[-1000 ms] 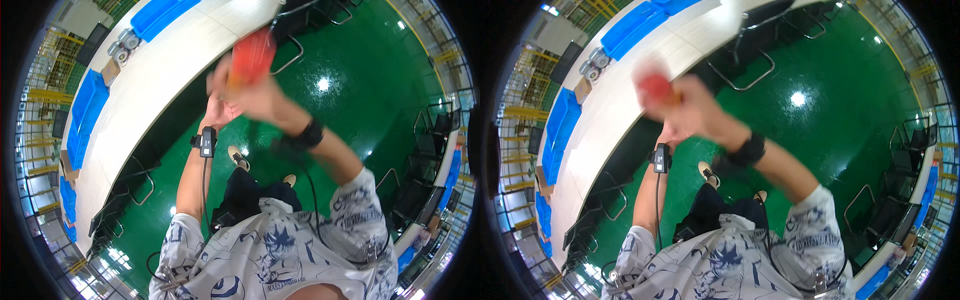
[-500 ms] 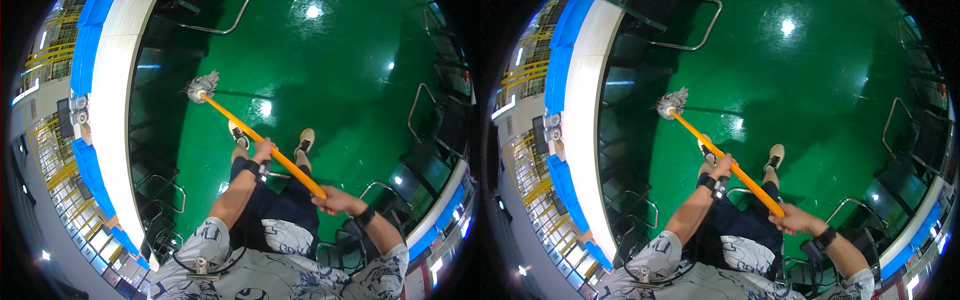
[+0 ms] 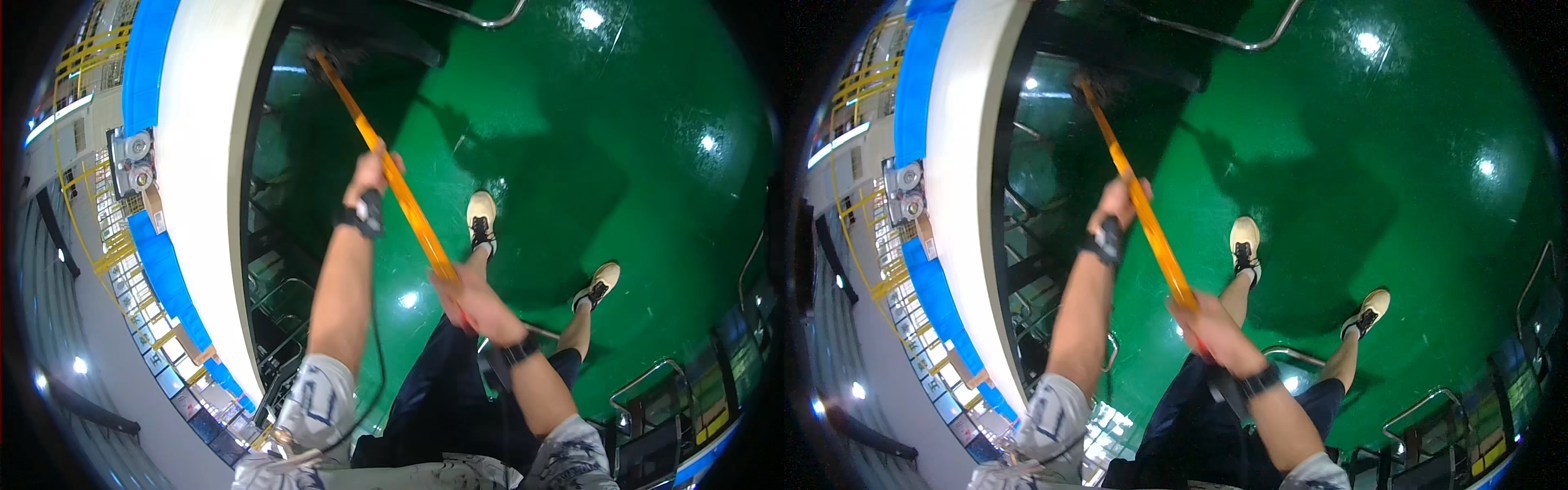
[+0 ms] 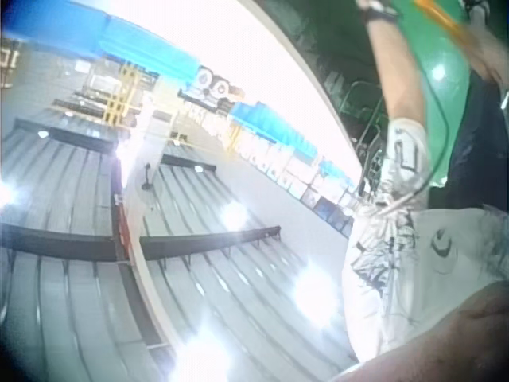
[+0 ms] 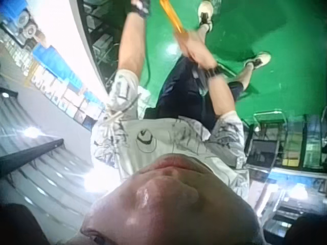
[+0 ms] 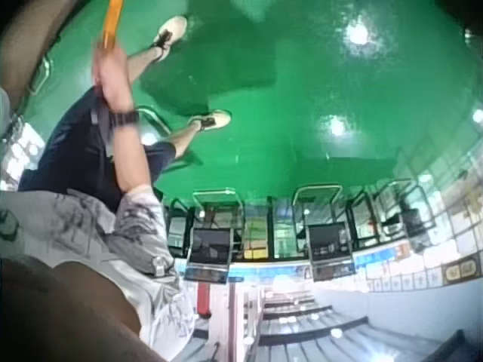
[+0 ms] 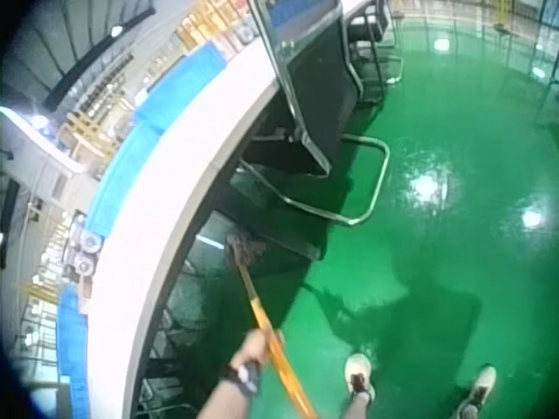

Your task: The person mops a green floor using a string mop and a red bucket. They repeatedly dip the mop into the bucket, wring it, and mop sections of the floor. The person also moves several black chairs to clean underneath them and returns them afterward.

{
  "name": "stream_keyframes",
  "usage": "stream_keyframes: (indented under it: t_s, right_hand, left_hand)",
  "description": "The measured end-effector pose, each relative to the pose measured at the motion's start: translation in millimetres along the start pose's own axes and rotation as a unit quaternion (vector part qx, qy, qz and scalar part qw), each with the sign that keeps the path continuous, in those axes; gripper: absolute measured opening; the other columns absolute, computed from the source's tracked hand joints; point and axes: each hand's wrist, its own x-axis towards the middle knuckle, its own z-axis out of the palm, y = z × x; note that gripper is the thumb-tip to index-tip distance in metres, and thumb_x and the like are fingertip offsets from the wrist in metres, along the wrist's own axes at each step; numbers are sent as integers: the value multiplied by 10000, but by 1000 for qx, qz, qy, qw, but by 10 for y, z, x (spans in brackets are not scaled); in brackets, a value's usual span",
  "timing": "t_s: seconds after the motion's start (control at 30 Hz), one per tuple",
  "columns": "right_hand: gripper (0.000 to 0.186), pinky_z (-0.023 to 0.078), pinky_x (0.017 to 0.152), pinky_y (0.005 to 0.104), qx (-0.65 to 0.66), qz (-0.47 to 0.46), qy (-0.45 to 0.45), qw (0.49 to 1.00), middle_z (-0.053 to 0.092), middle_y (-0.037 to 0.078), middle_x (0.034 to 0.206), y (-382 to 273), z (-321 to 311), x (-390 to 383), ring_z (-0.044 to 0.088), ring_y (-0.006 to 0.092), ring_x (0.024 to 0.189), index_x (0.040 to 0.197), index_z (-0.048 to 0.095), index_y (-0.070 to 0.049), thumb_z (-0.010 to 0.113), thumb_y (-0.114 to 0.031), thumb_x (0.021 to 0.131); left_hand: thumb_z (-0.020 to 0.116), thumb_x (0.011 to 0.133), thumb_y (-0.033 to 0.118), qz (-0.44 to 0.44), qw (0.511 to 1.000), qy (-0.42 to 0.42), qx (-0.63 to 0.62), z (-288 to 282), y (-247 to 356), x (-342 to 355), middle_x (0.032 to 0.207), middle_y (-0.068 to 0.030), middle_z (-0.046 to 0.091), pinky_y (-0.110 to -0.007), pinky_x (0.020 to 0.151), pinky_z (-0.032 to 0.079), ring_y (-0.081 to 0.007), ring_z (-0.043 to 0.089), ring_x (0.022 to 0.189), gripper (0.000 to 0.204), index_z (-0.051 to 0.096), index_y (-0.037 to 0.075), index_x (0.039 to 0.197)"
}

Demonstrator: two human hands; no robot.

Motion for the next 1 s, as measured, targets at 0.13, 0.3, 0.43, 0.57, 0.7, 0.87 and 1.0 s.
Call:
stream_keyframes:
  t_s: [0.13,0.3,0.43,0.57,0.7,0.87,1.0]
  right_hand:
    - [253,303,380,221,72,-65,-109,989,433,-51,581,-422,409,690,400,50,432,760,465,-120,635,-262,883]
    - [283,211,376,209,202,-60,-161,964,372,-84,556,-113,224,-84,317,25,406,729,424,-153,609,-264,912]
    - [206,242,374,189,310,45,-134,940,366,-58,606,287,-605,-1204,331,33,434,1075,501,-36,580,-122,906]
    - [241,309,399,198,81,24,32,996,465,-47,626,906,-1665,-2611,414,41,472,1122,560,-37,594,-156,915]
    - [269,388,443,281,-187,153,340,909,546,11,623,1911,-2589,-4319,505,125,496,982,621,-25,639,-278,894]
    - [535,372,537,454,-678,-56,603,417,462,168,669,2196,-3193,-6150,474,358,612,938,565,40,727,-437,758]
    - [544,410,704,455,-814,-62,495,297,529,269,940,953,-3085,-6163,501,431,816,1130,520,91,678,-338,835]
  left_hand:
    - [521,942,201,124,988,39,87,-430,398,404,829,-130,606,-345,592,525,-243,631,678,242,512,-32,1010]
    - [585,912,293,-3,975,104,198,-191,524,150,755,-109,641,-278,503,490,-190,617,581,310,583,-17,908]
    - [540,934,422,82,993,76,34,587,-311,84,672,-149,635,-345,514,520,-237,644,626,493,578,-34,751]
    - [453,964,360,134,991,19,0,1896,-1839,-923,549,-45,544,-317,460,436,-151,553,525,441,492,96,614]
    - [410,989,374,-114,989,36,-83,3469,-2851,-2759,467,-55,494,-326,383,429,-177,495,375,384,442,108,714]
    - [681,827,364,-513,770,-145,-351,4573,-2799,-3904,566,-20,417,-370,535,481,-192,498,501,344,449,116,774]
    - [609,853,269,-432,707,-220,-514,4520,-2140,-3377,586,-33,399,-386,652,448,-204,449,557,286,395,117,739]
